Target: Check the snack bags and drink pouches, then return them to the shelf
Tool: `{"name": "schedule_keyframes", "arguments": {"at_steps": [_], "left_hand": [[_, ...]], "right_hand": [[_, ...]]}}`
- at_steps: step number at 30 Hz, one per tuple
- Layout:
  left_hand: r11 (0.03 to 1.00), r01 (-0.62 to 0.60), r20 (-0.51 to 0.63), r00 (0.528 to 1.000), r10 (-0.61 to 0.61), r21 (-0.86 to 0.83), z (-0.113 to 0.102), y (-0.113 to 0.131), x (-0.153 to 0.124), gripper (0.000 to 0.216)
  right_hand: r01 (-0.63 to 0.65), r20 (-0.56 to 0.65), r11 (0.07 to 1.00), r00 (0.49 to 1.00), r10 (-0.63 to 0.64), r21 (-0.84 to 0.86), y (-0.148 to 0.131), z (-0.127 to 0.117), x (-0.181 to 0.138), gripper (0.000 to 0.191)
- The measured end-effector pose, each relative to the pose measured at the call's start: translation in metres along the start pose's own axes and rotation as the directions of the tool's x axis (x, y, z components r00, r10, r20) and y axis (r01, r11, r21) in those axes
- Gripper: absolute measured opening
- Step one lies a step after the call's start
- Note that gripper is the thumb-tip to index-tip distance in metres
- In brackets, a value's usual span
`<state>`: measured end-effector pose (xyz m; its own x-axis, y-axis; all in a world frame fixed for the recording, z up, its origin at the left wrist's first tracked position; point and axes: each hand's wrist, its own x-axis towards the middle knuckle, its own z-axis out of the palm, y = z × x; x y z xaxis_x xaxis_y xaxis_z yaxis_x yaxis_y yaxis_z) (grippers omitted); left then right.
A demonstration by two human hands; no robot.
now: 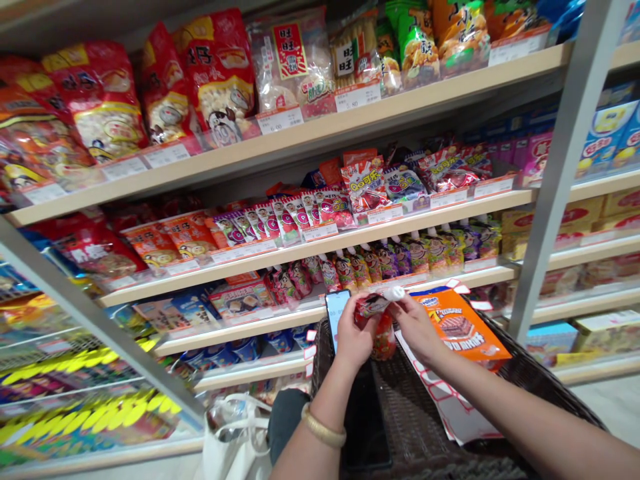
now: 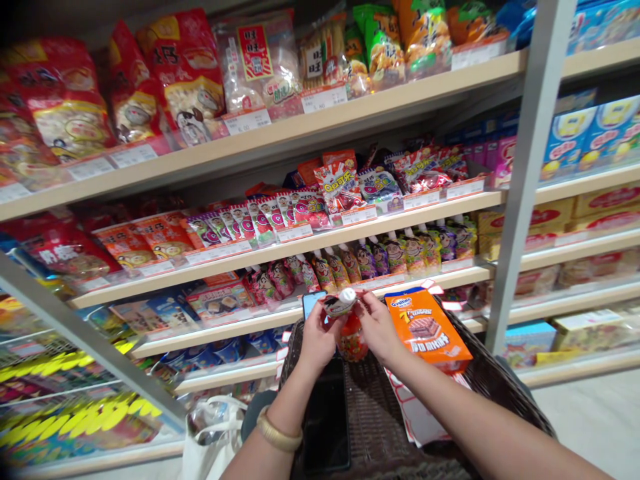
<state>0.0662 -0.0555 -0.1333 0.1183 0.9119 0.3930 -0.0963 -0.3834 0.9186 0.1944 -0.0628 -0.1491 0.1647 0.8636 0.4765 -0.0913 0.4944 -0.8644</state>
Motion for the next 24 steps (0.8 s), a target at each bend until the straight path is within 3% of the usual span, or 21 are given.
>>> {"name": "schedule_keyframes", "arguments": {"at_steps": [5, 8, 11, 15, 18, 24], "left_hand": [[0.997, 0.015, -0.037, 0.999, -0.013, 0.069, 0.001, 0.002, 0.0, 0.027], [0.999, 0.034, -0.032, 0.999, -0.034, 0.016, 0.001, 0.003, 0.0, 0.027], [1.0, 0.021, -0.021, 1.0, -0.021, -0.008, 0.001, 0.002, 0.001, 0.029], [1.0, 0.022, -0.015, 1.0, -0.022, 0.006, 0.0, 0.0, 0.001, 0.029], [1.0, 0.025, -0.011, 1.0, -0.026, -0.013, 0.0, -0.001, 0.001, 0.029], [0.998, 0.03, 0.006, 1.0, -0.029, -0.052, 0.0, 0.001, 0.001, 0.032]], "right_hand": [[0.131, -0.024, 0.971, 0.99, -0.138, -0.199, -0.005, -0.003, -0.003, 0.021], [0.241, -0.062, 0.931, 0.962, -0.267, -0.272, -0.016, -0.003, -0.007, 0.028], [0.368, -0.09, 0.844, 0.897, -0.432, -0.39, -0.031, -0.002, -0.011, 0.042], [0.557, -0.007, 0.681, 0.771, -0.636, -0.476, -0.044, -0.003, -0.013, 0.052], [0.626, 0.051, 0.635, 0.729, -0.683, -0.452, -0.046, -0.005, -0.012, 0.056], [0.644, 0.091, 0.618, 0.722, -0.686, -0.451, -0.043, -0.007, -0.011, 0.056]]}}
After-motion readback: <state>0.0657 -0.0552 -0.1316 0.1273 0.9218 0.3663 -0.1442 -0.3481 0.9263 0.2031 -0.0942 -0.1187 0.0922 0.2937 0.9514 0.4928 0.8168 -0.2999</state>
